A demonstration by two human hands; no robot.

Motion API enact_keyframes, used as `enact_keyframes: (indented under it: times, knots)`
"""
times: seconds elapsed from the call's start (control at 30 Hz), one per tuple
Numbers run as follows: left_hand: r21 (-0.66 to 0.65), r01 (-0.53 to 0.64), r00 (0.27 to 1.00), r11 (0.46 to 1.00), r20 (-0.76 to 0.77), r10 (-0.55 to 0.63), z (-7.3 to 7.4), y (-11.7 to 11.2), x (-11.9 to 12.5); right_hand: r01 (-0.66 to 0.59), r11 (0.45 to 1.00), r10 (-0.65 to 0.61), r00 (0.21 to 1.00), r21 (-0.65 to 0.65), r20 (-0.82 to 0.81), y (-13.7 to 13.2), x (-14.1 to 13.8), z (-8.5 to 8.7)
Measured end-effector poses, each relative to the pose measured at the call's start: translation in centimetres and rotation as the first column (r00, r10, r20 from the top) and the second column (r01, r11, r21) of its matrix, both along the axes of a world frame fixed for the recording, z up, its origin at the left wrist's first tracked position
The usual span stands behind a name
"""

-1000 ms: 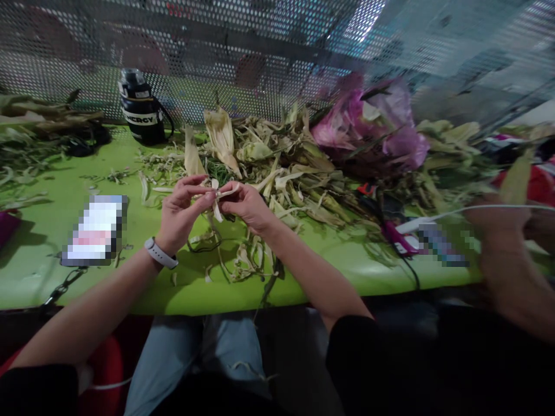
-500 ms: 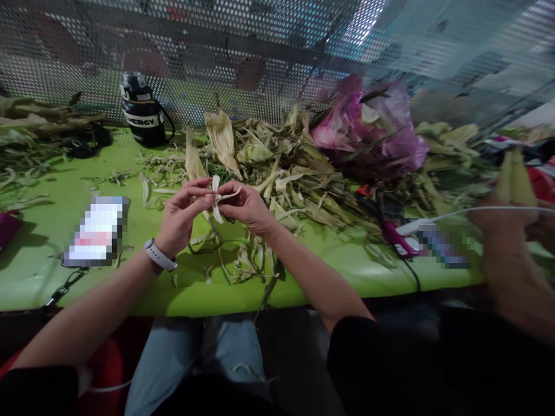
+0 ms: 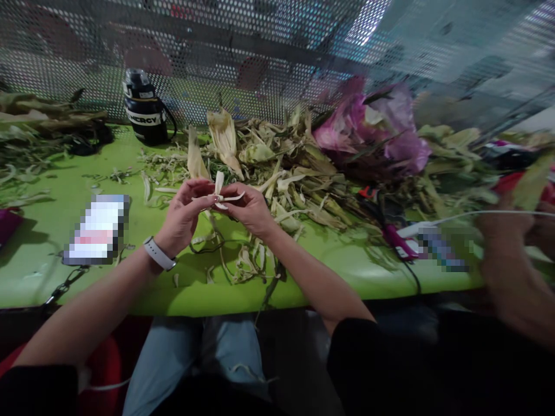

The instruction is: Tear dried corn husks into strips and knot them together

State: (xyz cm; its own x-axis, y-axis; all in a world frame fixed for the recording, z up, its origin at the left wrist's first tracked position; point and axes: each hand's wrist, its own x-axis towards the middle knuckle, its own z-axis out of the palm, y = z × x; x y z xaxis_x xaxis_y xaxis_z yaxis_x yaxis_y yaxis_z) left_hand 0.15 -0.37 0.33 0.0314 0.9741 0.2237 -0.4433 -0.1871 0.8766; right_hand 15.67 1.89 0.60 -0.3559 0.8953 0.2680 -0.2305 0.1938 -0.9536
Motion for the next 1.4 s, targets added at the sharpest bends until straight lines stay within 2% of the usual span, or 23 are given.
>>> enact_keyframes:
  times: [0.23, 0.37, 0.47, 0.6, 0.7, 0.77, 0.83, 0.93, 1.03, 1.13, 1.23, 1.3, 1.4]
  knots:
    - [-0.104, 0.077, 0.996, 0.992, 0.054, -0.071, 0.3, 0.0, 0.0, -0.002, 0.999, 0.001, 1.000, 0.049, 0.029, -0.1, -0.1, 0.0]
    - [-0.136, 0.118, 0.993, 0.984, 0.039, -0.114, 0.2, 0.1, -0.1, -0.045, 0.999, 0.045, 0.999, 0.020, -0.009, 0.2, -0.1, -0.5]
    - [-0.127, 0.101, 0.995, 0.987, 0.033, -0.098, 0.1, 0.1, -0.1, -0.054, 0.999, 0.054, 0.998, 0.002, -0.029, 0.3, 0.0, -0.6]
    - [-0.053, 0.078, 0.997, 0.996, -0.003, -0.079, 0.0, 0.1, -0.1, -0.012, 0.999, 0.012, 1.000, -0.035, 0.001, 0.2, 0.2, -0.1]
    - [0.011, 0.103, 0.984, 0.995, -0.146, -0.100, 0.5, 0.1, -0.8, -0.018, 0.998, 0.021, 0.998, -0.055, 0.056, 0.1, 0.6, 0.5]
    - [0.063, 0.152, 0.943, 0.986, -0.310, -0.125, 1.1, 0.2, -1.5, -0.051, 0.995, 0.060, 0.992, -0.085, 0.111, 0.1, 0.9, 1.0]
    - [0.181, 0.165, 0.898, 0.970, -0.435, -0.071, 1.9, 0.2, -2.2, -0.097, 0.987, 0.116, 0.980, -0.126, 0.159, 0.2, 1.4, 1.4]
    - [0.301, 0.248, 0.803, 0.921, -0.595, -0.021, 2.6, 0.3, -2.8, -0.188, 0.965, 0.223, 0.956, -0.185, 0.191, 0.3, 2.0, 1.8]
    - [0.328, 0.263, 0.785, 0.907, -0.619, -0.003, 2.8, 0.3, -2.8, -0.242, 0.946, 0.284, 0.940, -0.216, 0.189, 0.6, 2.4, 2.0]
    - [0.298, 0.210, 0.807, 0.931, -0.590, 0.006, 2.6, 0.0, -2.6, -0.254, 0.943, 0.296, 0.934, -0.213, 0.199, 0.8, 2.7, 2.1]
    - [0.252, 0.226, 0.799, 0.941, -0.600, -0.031, 2.7, -0.3, -2.4, -0.269, 0.939, 0.317, 0.920, -0.215, 0.230, 1.0, 3.0, 2.1]
    - [0.306, 0.252, 0.778, 0.918, -0.629, -0.004, 2.9, -0.3, -2.4, -0.282, 0.933, 0.333, 0.911, -0.223, 0.245, 1.1, 3.1, 2.1]
    - [0.425, 0.314, 0.704, 0.849, -0.705, 0.093, 3.2, -0.3, -2.5, -0.290, 0.927, 0.347, 0.903, -0.236, 0.254, 1.2, 3.3, 2.1]
